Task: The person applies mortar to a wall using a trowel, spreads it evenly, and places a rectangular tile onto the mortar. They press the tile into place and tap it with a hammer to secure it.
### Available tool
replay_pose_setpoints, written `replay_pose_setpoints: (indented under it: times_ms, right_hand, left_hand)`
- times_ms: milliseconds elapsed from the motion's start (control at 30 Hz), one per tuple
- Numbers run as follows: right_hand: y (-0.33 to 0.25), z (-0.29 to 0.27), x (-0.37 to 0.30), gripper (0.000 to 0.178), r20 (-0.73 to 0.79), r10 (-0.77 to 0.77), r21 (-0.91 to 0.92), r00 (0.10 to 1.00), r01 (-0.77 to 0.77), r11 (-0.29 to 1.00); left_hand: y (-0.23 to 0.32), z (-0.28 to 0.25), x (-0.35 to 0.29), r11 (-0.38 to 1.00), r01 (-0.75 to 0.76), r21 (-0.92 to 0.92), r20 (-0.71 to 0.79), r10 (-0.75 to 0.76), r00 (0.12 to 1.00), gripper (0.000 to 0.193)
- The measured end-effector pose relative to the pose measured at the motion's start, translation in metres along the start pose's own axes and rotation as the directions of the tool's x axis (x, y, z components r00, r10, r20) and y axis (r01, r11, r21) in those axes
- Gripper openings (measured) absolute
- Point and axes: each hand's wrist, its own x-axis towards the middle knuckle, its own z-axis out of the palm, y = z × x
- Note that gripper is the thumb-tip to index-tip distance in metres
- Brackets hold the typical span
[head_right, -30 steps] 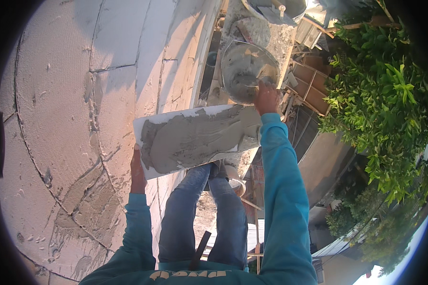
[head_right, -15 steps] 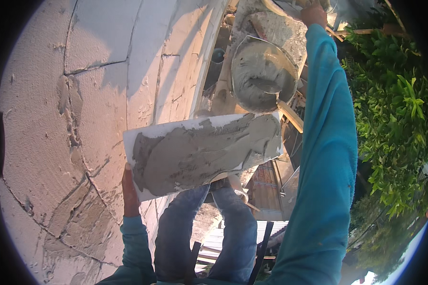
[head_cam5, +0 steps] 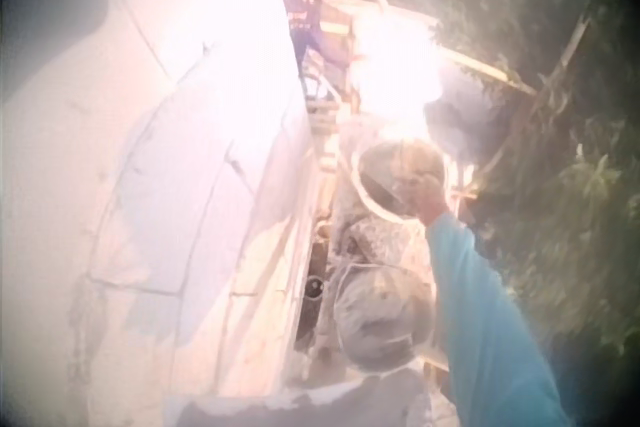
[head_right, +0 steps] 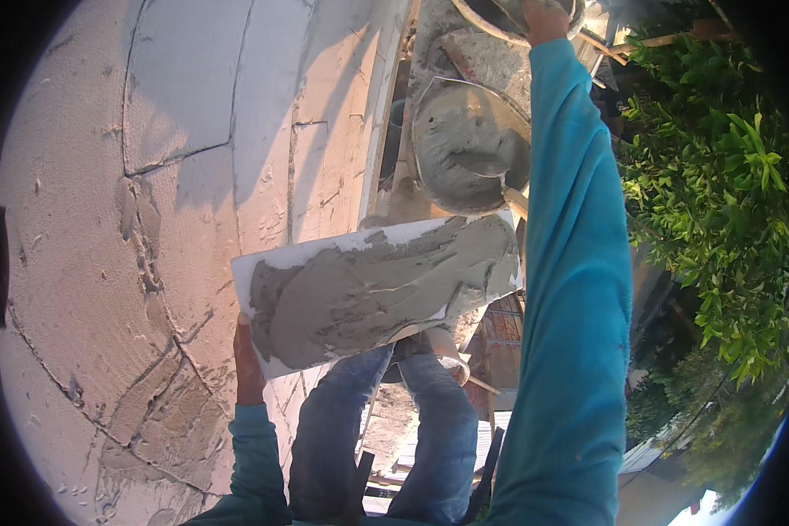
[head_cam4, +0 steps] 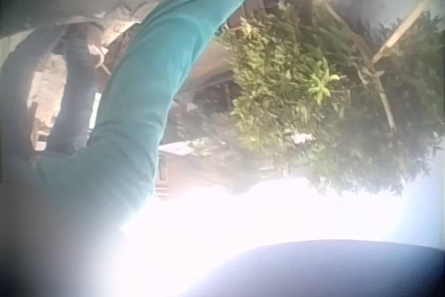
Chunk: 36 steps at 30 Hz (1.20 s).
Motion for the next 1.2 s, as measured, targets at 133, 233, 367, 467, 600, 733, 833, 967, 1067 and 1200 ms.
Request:
replay_pose_setpoints:
  times_ms: [133,233,367,467,600,733,833,967,1067,1200]
  right_hand:
    - [-0.049,-0.006,-0.003,0.045,-0.057,0.067,0.09,0.996,-0.062,0.994]
    - [-0.076,-0.024,-0.037,0.042,-0.016,0.155,0.348,0.988,-0.14,0.927]
    - [-0.109,-0.054,-0.169,0.039,0.036,0.387,0.74,0.922,-0.285,0.61]
    - [-0.137,-0.095,-0.291,0.042,0.125,0.5,0.911,0.857,-0.299,0.284]
    - [-0.177,-0.143,-0.442,0.054,0.237,0.601,0.834,0.764,-0.477,0.277]
    - [-0.173,-0.153,-0.544,0.058,0.161,0.792,0.671,0.589,-0.654,0.35]
    - [-0.152,-0.147,-0.574,0.061,0.066,0.847,0.54,0.527,-0.733,0.413]
    - [-0.066,-0.137,-0.606,0.051,-0.121,0.805,0.354,0.581,-0.732,0.582]
    - [-0.016,-0.125,-0.616,0.041,-0.173,0.807,0.368,0.564,-0.723,0.584]
    - [0.013,-0.107,-0.616,0.034,-0.115,0.891,0.482,0.439,-0.76,0.436]
  left_hand:
    - [0.004,0.001,0.001,1.0,-0.022,0.004,0.011,0.022,1.0,0.064]
    - [0.006,0.002,0.002,0.999,-0.033,-0.011,0.034,0.033,0.999,0.064]
    - [0.003,-0.002,0.001,0.995,-0.061,0.076,0.026,0.059,0.998,0.069]
    - [0.005,-0.003,0.001,0.989,-0.042,0.139,-0.001,0.043,0.999,0.073]
    - [0.024,0.004,0.001,0.979,-0.016,0.203,0.003,0.016,1.0,0.072]
    - [0.02,0.004,0.012,0.992,-0.043,0.119,0.02,0.041,0.999,0.069]
    - [0.021,0.003,0.014,0.994,-0.047,0.103,0.02,0.045,0.999,0.067]
    - [0.02,0.0,0.015,0.997,-0.062,0.051,0.071,0.059,0.996,0.066]
    - [0.027,0.006,0.012,0.997,-0.061,0.037,0.111,0.057,0.992,0.065]
    - [0.021,0.0,0.013,0.997,-0.063,0.041,0.126,0.058,0.99,0.064]
